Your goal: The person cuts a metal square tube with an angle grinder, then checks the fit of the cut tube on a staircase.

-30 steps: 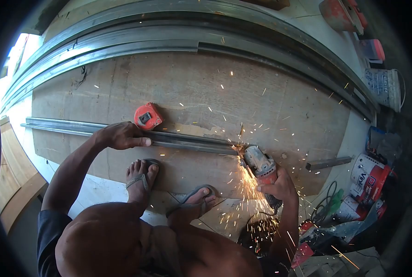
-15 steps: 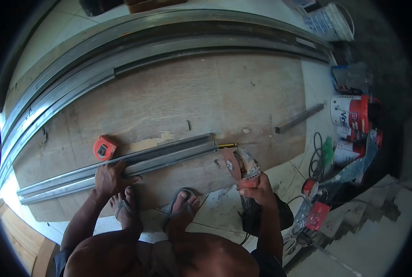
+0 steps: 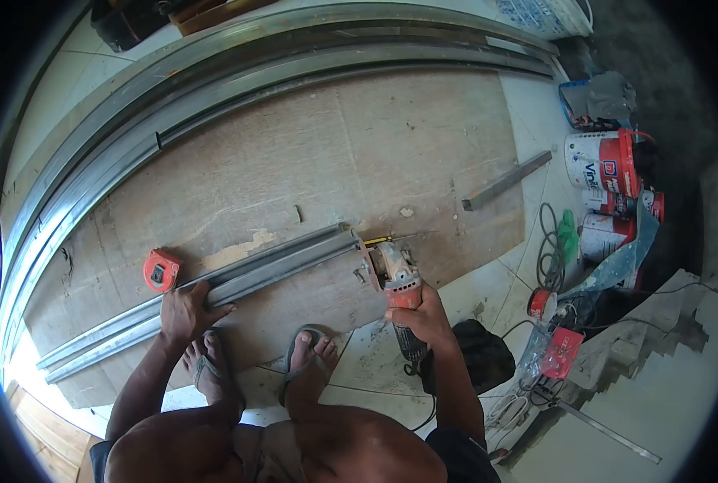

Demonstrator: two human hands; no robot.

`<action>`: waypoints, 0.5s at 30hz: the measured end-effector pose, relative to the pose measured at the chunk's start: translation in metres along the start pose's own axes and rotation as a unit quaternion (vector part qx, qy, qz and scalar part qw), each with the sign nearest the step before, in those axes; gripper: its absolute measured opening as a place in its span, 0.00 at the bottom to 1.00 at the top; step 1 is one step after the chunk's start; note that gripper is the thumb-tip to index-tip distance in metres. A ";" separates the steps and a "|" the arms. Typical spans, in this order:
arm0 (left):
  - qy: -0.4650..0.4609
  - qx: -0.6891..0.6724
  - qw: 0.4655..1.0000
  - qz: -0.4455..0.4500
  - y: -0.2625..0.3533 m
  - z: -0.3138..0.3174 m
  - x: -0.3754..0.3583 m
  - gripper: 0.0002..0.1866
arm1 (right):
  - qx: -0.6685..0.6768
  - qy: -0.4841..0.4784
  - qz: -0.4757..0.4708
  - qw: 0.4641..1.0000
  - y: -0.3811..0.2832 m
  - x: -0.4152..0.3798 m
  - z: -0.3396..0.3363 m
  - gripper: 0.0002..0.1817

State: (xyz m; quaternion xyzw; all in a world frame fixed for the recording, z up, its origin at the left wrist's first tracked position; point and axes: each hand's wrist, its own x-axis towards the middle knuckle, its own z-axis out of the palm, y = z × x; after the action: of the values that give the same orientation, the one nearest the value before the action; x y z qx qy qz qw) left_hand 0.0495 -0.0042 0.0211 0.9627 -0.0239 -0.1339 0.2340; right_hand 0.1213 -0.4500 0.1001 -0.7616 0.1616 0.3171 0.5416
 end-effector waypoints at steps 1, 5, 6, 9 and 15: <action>0.000 -0.001 1.000 -0.006 0.001 -0.001 0.000 0.31 | 0.001 0.000 -0.006 1.000 0.000 0.002 0.001 0.26; 0.021 -0.003 1.000 0.012 0.002 -0.001 0.000 0.31 | -0.015 0.004 -0.036 0.999 -0.009 0.008 0.006 0.26; 0.034 -0.008 0.999 0.022 0.002 -0.001 0.000 0.31 | -0.017 0.000 -0.036 0.999 -0.009 0.009 0.005 0.26; 0.034 -0.014 0.999 0.022 0.003 -0.003 0.001 0.32 | -0.012 -0.016 0.003 1.000 -0.006 0.014 -0.004 0.33; 0.016 0.005 0.999 0.028 -0.001 -0.002 0.000 0.33 | -0.024 -0.014 0.033 0.999 -0.014 0.017 -0.001 0.31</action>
State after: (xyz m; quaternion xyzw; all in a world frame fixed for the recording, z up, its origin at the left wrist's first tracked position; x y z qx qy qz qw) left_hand 0.0503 -0.0023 0.0217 0.9647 -0.0476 -0.1117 0.2336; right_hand 0.1424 -0.4441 0.0995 -0.7640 0.1713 0.3488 0.5150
